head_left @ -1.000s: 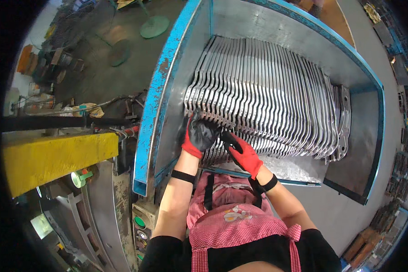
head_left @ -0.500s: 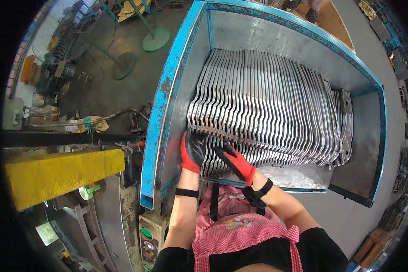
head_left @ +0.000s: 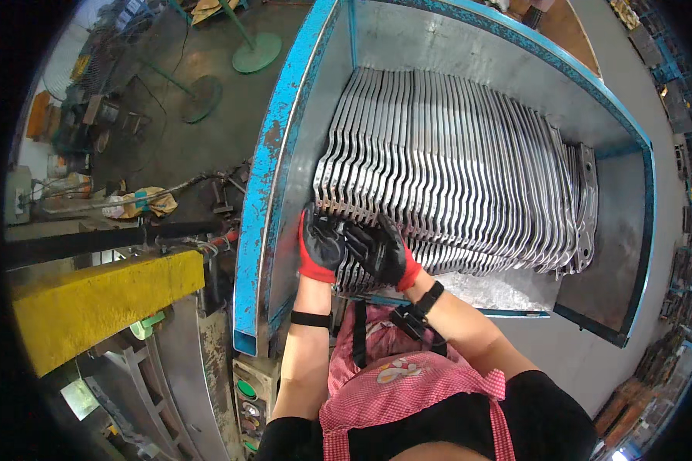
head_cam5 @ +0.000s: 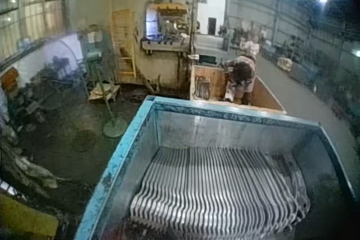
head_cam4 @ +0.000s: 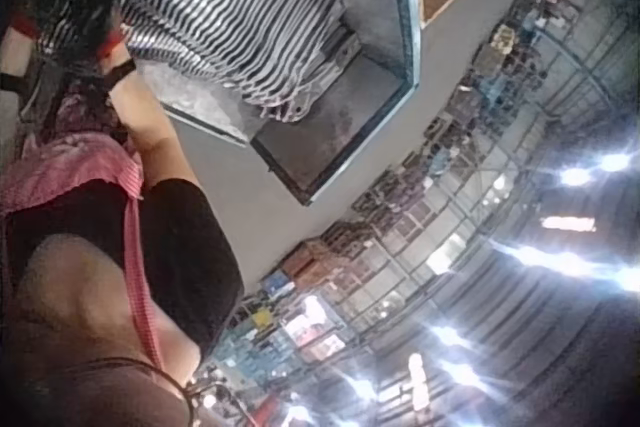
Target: Loading metal parts into a large hydraulic press and activating the press.
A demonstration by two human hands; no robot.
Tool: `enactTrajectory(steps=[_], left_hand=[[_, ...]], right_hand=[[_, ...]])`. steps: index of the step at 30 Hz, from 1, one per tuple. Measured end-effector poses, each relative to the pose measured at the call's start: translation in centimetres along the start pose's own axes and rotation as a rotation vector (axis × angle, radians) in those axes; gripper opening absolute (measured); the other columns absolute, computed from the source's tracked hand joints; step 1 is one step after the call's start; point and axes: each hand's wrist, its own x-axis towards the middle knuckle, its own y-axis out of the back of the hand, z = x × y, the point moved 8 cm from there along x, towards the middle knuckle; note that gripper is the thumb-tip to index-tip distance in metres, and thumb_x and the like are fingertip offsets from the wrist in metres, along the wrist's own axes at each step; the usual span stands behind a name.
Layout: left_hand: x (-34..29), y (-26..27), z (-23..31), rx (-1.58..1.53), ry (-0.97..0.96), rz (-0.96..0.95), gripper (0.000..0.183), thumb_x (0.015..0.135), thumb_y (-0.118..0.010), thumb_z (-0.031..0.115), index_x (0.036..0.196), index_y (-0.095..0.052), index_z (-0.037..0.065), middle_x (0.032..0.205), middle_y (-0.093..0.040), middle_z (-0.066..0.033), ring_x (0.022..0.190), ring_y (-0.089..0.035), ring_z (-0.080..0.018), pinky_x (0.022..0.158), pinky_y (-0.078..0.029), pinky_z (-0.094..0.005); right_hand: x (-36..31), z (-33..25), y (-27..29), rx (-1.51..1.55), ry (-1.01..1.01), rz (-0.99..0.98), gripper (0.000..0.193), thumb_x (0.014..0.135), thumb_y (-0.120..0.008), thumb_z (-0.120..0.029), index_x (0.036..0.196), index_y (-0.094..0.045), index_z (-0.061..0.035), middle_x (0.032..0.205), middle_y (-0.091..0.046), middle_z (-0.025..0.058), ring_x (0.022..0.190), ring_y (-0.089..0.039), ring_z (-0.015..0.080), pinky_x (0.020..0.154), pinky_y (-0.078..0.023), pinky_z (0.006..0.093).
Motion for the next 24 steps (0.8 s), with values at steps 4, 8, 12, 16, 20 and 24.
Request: enactTrajectory(steps=[4,8,12,16,20,24], left_hand=[[1.9,0.5,-1.1,-0.043,0.107,-0.018,0.038,0.09,-0.04,0.034,0.117,-0.054,0.011,0.12,-0.055,-0.0075,0.11,-0.052,-0.0251,0.097,-0.038,-0.0435],[2.4,0.0,-1.8,-0.157,0.159,-0.034,0.037,0.089,-0.041,0.035,0.114,-0.057,0.013,0.117,-0.057,-0.0073,0.109,-0.053,-0.0251,0.096,-0.038,-0.0461],[2.8,-0.3,-2.0,-0.146,0.198,-0.082,0.042,0.088,-0.04,0.038,0.118,-0.055,0.013,0.123,-0.054,-0.0073,0.116,-0.047,-0.0271,0.098,-0.034,-0.0494],[2.8,-0.2,-2.0,-0.292,0.246,-0.205,0.048,0.085,-0.043,0.038,0.126,-0.049,0.013,0.132,-0.047,-0.0091,0.122,-0.042,-0.029,0.103,-0.028,-0.0507],[1.8,-1.7,-1.2,-0.236,0.146,-0.264,0.049,0.085,-0.046,0.027,0.131,-0.043,0.008,0.134,-0.044,-0.0114,0.122,-0.042,-0.0292,0.104,-0.029,-0.0462],[1.1,-4.3,0.2,0.095,0.041,-0.207,0.027,0.091,-0.043,0.027,0.108,-0.055,0.01,0.11,-0.058,-0.008,0.103,-0.054,-0.0219,0.093,-0.04,-0.0375]], right_hand=[[1.0,0.4,0.6,0.003,0.144,0.139,0.057,0.089,-0.049,-0.042,0.135,-0.034,-0.011,0.133,-0.041,0.018,0.121,-0.043,0.0247,0.102,-0.034,0.0367],[1.6,0.2,1.7,-0.065,0.198,0.098,0.048,0.092,-0.045,-0.035,0.134,-0.036,-0.0138,0.125,-0.049,0.0138,0.115,-0.047,0.0245,0.097,-0.038,0.035],[4.0,1.3,5.8,-0.039,0.158,0.07,0.046,0.09,-0.048,-0.04,0.134,-0.037,-0.0307,0.125,-0.05,0.0067,0.114,-0.047,0.0235,0.095,-0.038,0.0379],[3.3,0.6,2.3,0.166,0.308,-0.313,0.044,0.09,-0.046,-0.029,0.133,-0.04,-0.02,0.128,-0.048,0.0096,0.116,-0.047,0.0252,0.096,-0.041,0.0363],[1.2,-0.2,-3.3,0.116,0.305,-0.337,0.051,0.092,-0.043,-0.036,0.133,-0.038,-0.0059,0.13,-0.046,0.0129,0.116,-0.047,0.0262,0.1,-0.038,0.037],[1.3,1.9,-3.7,0.158,0.162,-0.153,0.047,0.096,-0.038,-0.033,0.129,-0.041,-0.0006,0.129,-0.048,0.0115,0.115,-0.047,0.0215,0.1,-0.037,0.0329]])
